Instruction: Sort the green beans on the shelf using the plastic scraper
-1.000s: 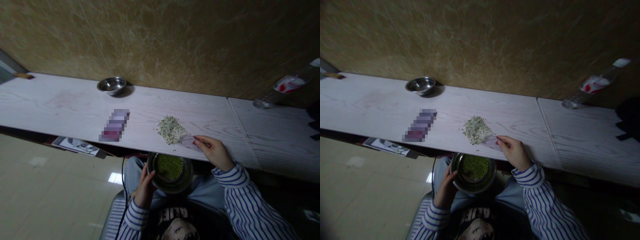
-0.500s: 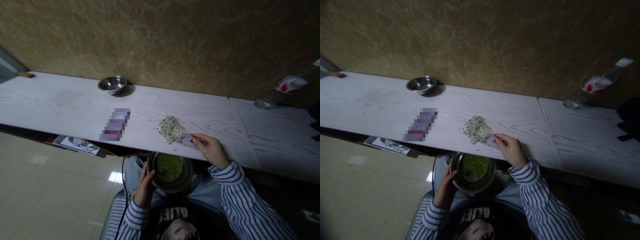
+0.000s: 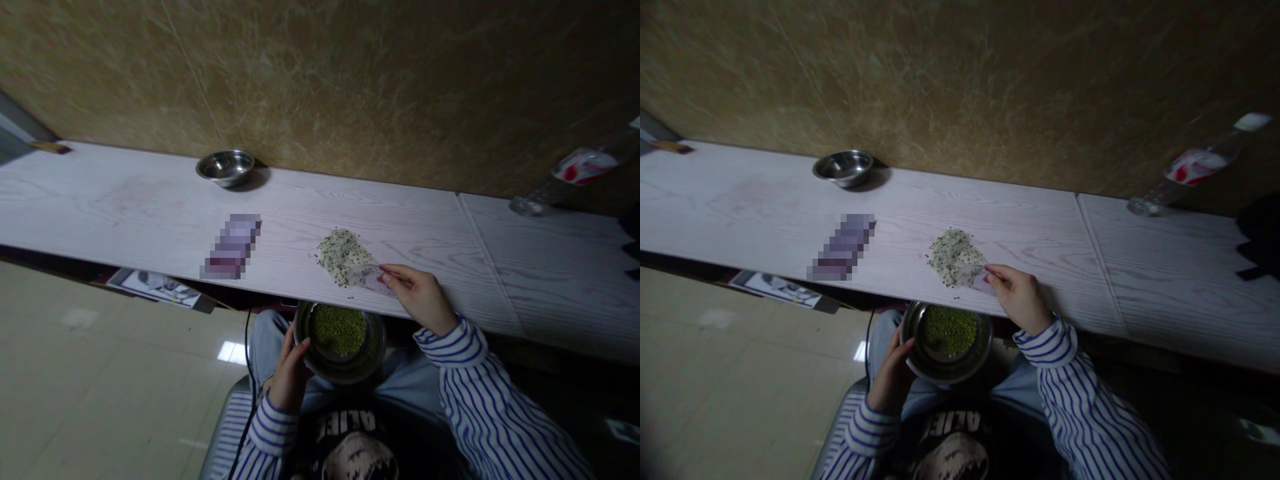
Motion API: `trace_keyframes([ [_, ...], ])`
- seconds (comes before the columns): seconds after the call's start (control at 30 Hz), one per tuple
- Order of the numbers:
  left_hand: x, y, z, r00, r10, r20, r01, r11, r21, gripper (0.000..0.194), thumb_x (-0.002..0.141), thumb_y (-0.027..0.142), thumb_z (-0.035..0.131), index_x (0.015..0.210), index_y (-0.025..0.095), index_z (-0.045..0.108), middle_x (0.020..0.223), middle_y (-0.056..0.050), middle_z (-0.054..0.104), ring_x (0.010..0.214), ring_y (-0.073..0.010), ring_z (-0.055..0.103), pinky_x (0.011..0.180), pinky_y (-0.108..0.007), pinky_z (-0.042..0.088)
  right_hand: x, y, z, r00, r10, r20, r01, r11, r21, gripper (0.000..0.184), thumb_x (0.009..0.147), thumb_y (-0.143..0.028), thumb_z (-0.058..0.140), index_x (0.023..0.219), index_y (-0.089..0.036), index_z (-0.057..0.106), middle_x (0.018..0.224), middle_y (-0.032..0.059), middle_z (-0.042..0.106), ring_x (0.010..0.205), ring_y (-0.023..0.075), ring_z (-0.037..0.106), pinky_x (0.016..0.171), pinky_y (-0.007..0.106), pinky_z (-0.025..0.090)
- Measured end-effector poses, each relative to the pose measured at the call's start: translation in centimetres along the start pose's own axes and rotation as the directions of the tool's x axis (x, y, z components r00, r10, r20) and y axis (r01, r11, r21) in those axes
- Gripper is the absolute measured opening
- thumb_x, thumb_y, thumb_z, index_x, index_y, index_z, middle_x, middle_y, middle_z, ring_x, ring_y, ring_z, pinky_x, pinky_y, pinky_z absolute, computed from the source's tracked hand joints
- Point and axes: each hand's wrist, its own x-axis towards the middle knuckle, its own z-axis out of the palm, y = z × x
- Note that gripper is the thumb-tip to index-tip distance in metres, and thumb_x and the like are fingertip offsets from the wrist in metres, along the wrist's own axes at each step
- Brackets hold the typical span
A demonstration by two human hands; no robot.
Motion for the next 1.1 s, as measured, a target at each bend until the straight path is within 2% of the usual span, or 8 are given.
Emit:
trace_keyframes([
  [0.3,0.0,0.0,0.0,1.0,-0.005,0.012,0.005,1.0,-0.003,0.076,0.075,0.032,0.076,0.146,0.032,0.049,0.139,-0.009,0.063,0.125,-0.0353,0.058,0.092,-0.045,0.054,-0.4,-0.4,-1.1,0.999,0.016,0.034,-0.017,0.999,0.03,0.031,0.081,-0.038,0.067,0.1,-0.017,0.08,0.095,0.0115,0.081,0.089,0.0266,0.077,0.085,0.04,0.063],
  [0.67,0.2,-0.3,-0.1,1.0,-0.006,-0.026,0.006,1.0,0.005,0.073,0.073,0.032,0.078,0.142,0.035,0.054,0.139,-0.007,0.063,0.125,-0.0365,0.057,0.087,-0.045,0.056,-1.0,-0.2,-0.1,0.999,0.012,0.05,-0.014,0.999,0.043,0.029,0.083,-0.039,0.068,0.1,-0.02,0.08,0.096,0.0099,0.081,0.089,0.0255,0.077,0.087,0.041,0.062],
  [0.93,0.2,-0.1,-0.2,1.0,-0.008,-0.022,0.008,1.0,-0.004,0.079,0.071,0.033,0.08,0.145,0.031,0.05,0.134,-0.01,0.065,0.122,-0.0381,0.059,0.084,-0.043,0.056,-0.9,0.5,-1.6,0.999,0.044,-0.002,-0.043,0.998,0.052,0.033,0.079,-0.042,0.071,0.098,-0.017,0.08,0.097,0.0121,0.081,0.089,0.0273,0.077,0.086,0.041,0.063],
  [1.1,0.0,0.1,0.0,1.0,0.014,-0.003,-0.014,1.0,-0.02,0.076,0.073,0.032,0.078,0.144,0.031,0.051,0.139,-0.009,0.063,0.127,-0.0366,0.056,0.09,-0.044,0.055,-0.8,-0.2,-0.9,0.998,0.046,0.031,-0.048,0.996,0.081,0.031,0.081,-0.042,0.07,0.099,-0.019,0.079,0.096,0.0111,0.081,0.087,0.0266,0.078,0.083,0.04,0.064],
])
